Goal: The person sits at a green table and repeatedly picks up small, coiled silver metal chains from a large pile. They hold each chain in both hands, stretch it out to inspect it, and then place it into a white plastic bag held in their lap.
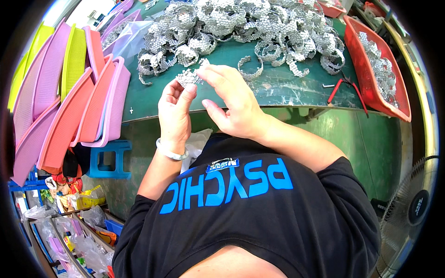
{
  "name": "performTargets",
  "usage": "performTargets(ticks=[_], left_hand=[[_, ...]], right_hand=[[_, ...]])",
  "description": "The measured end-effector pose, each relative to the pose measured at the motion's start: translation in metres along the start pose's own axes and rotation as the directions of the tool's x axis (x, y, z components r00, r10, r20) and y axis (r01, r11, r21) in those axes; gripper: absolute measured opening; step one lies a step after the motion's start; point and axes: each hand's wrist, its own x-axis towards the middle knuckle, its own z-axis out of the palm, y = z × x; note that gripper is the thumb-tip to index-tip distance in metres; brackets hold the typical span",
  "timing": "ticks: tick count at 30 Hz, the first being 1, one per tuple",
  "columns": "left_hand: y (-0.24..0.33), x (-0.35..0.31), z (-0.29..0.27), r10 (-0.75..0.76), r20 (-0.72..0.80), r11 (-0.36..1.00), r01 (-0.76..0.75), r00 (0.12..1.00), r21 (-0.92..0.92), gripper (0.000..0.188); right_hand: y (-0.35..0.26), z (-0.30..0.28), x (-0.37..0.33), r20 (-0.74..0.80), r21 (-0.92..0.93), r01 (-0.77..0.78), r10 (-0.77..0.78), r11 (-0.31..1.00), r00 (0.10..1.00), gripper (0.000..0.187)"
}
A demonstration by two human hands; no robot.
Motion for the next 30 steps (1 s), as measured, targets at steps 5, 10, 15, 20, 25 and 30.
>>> performTargets(ticks=[5, 10, 15, 20, 25, 30], left_hand=[[-0.003, 0.003, -0.007, -0.063, -0.023, 0.996, 0.062, 0.998, -0.063, 0.036], [-0.009, 0.006, -0.017, -0.136, 0.008, 0.978, 0.135, 0.991, -0.158, 0.032], [-0.012, 0.007, -0.020, -0.153, 0.082, 0.953, 0.169, 0.985, -0.251, 0.027], [-0.011, 0.006, -0.018, -0.094, 0.119, 0.954, 0.124, 0.988, -0.273, 0.025], [-0.015, 0.011, -0.023, -0.137, 0.192, 0.901, 0.203, 0.972, -0.384, 0.024], [-0.015, 0.011, -0.030, -0.195, 0.243, 0.861, 0.285, 0.950, -0.421, 0.034]], right_hand=[[-0.001, 0.000, 0.000, 0.050, 0.007, 0.023, -0.023, 1.000, 0.998, 0.055], [-0.001, 0.001, 0.000, 0.065, 0.036, 0.044, -0.046, 0.998, 0.997, 0.053], [-0.003, 0.003, 0.001, 0.055, 0.057, 0.058, -0.061, 0.997, 0.997, 0.050], [-0.003, 0.006, 0.000, 0.106, 0.074, 0.084, -0.092, 0.994, 0.990, 0.049], [0.000, 0.005, 0.004, 0.113, 0.121, 0.110, -0.124, 0.987, 0.986, 0.047], [0.008, -0.002, 0.006, -0.023, 0.097, -0.135, 0.138, 0.986, 0.990, 0.045]])
